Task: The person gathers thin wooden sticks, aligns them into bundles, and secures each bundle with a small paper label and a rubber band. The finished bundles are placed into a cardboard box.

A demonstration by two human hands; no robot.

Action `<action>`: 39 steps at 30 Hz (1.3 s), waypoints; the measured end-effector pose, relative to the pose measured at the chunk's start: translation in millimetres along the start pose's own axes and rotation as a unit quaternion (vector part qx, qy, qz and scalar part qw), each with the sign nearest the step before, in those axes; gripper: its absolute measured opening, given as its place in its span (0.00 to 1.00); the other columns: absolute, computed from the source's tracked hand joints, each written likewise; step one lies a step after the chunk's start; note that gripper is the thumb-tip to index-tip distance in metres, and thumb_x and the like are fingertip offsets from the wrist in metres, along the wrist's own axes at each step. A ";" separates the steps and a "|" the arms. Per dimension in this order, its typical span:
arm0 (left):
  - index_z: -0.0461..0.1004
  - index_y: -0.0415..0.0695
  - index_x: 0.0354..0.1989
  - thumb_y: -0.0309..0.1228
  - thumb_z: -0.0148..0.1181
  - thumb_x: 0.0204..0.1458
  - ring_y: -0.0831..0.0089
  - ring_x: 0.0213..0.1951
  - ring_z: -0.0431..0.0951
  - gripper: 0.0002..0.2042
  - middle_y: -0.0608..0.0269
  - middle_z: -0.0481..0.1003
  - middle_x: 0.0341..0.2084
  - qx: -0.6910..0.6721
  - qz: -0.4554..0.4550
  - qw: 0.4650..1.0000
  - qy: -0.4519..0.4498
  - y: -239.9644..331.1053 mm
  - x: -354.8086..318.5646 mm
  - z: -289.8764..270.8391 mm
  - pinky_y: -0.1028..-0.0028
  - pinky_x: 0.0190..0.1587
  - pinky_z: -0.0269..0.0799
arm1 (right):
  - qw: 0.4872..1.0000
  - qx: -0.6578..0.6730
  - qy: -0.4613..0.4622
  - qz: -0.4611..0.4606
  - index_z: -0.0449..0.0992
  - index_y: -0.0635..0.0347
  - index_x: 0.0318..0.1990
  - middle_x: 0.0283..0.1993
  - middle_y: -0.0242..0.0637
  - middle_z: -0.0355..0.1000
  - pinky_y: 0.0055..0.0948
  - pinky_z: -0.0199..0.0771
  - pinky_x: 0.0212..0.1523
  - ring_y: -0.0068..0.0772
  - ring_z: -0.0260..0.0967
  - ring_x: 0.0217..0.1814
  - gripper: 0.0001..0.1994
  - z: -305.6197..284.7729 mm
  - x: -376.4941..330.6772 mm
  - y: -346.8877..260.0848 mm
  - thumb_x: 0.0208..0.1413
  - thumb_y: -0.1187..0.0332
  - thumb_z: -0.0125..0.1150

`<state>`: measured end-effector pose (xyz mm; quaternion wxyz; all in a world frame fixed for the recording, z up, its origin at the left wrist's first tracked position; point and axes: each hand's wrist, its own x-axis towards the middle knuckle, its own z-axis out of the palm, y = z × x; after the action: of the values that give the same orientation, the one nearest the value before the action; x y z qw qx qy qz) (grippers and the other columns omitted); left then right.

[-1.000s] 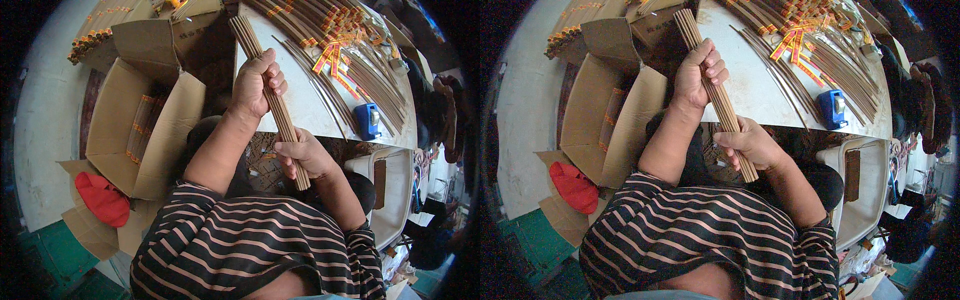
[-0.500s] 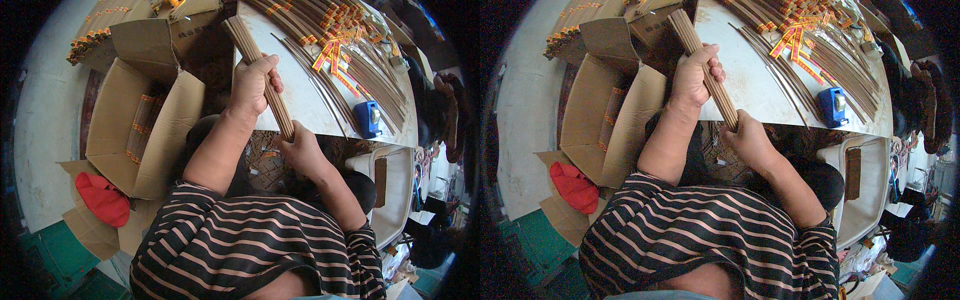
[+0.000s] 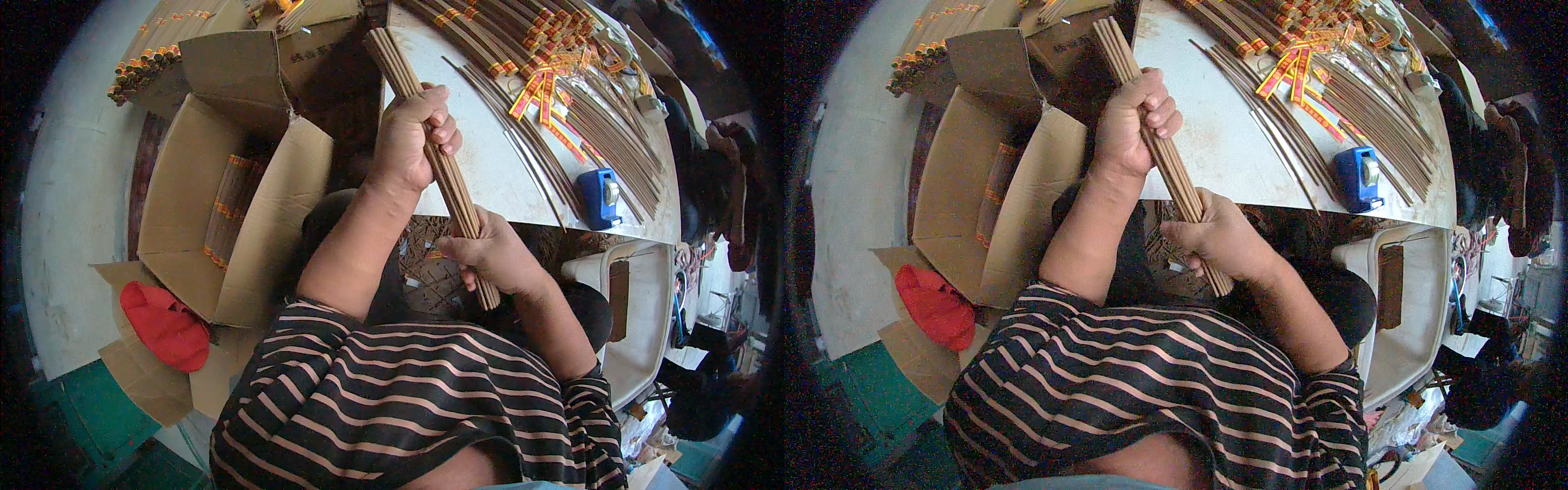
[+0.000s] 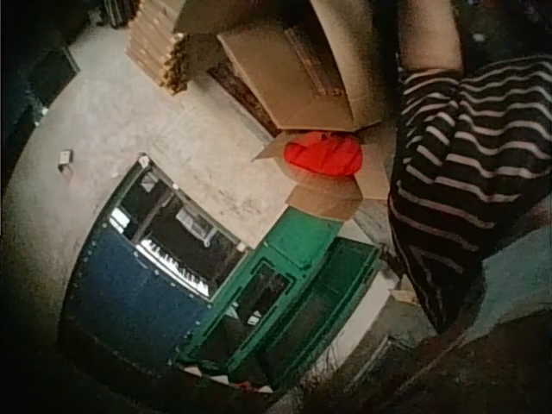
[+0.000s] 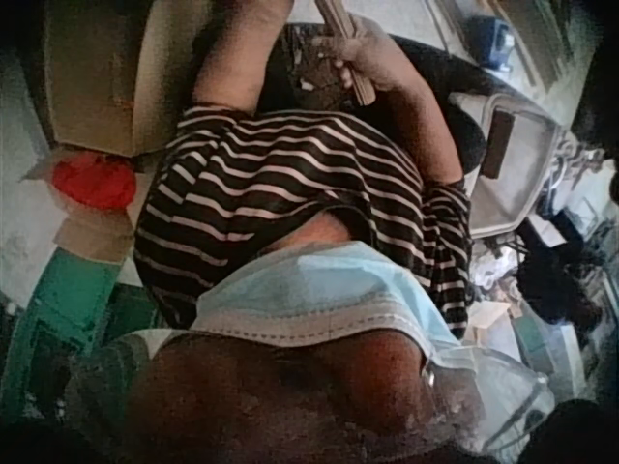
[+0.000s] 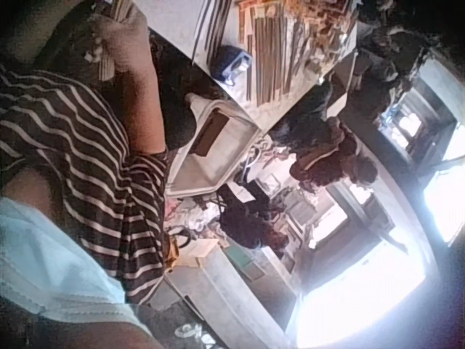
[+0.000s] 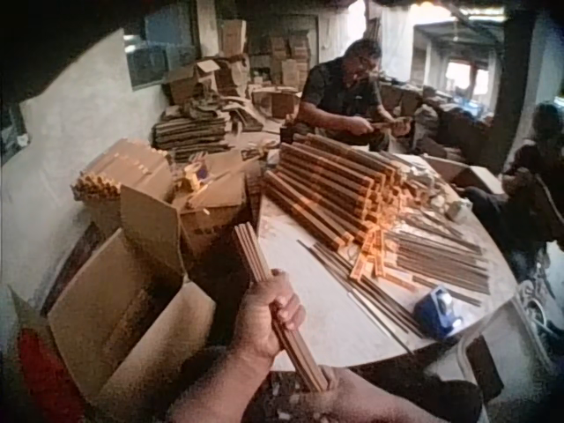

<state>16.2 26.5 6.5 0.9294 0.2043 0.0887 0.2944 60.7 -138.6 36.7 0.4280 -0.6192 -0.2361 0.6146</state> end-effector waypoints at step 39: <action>0.64 0.46 0.21 0.32 0.55 0.50 0.82 0.12 0.58 0.10 0.73 0.61 0.12 -0.069 -0.068 0.991 -0.095 -2.7 1.4 -0.9 0.78 0.16 0.57 | 0.951 0.266 -0.144 0.058 0.63 0.62 0.29 0.13 0.29 0.58 0.19 0.62 0.08 0.21 0.56 0.07 0.07 -8.1 5.5 10.6 0.46 0.77 0.56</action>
<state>18.5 25.6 4.4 0.9633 0.1607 -0.0069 0.2151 66.7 -141.5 24.0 0.5019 -0.4005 -0.0871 0.7617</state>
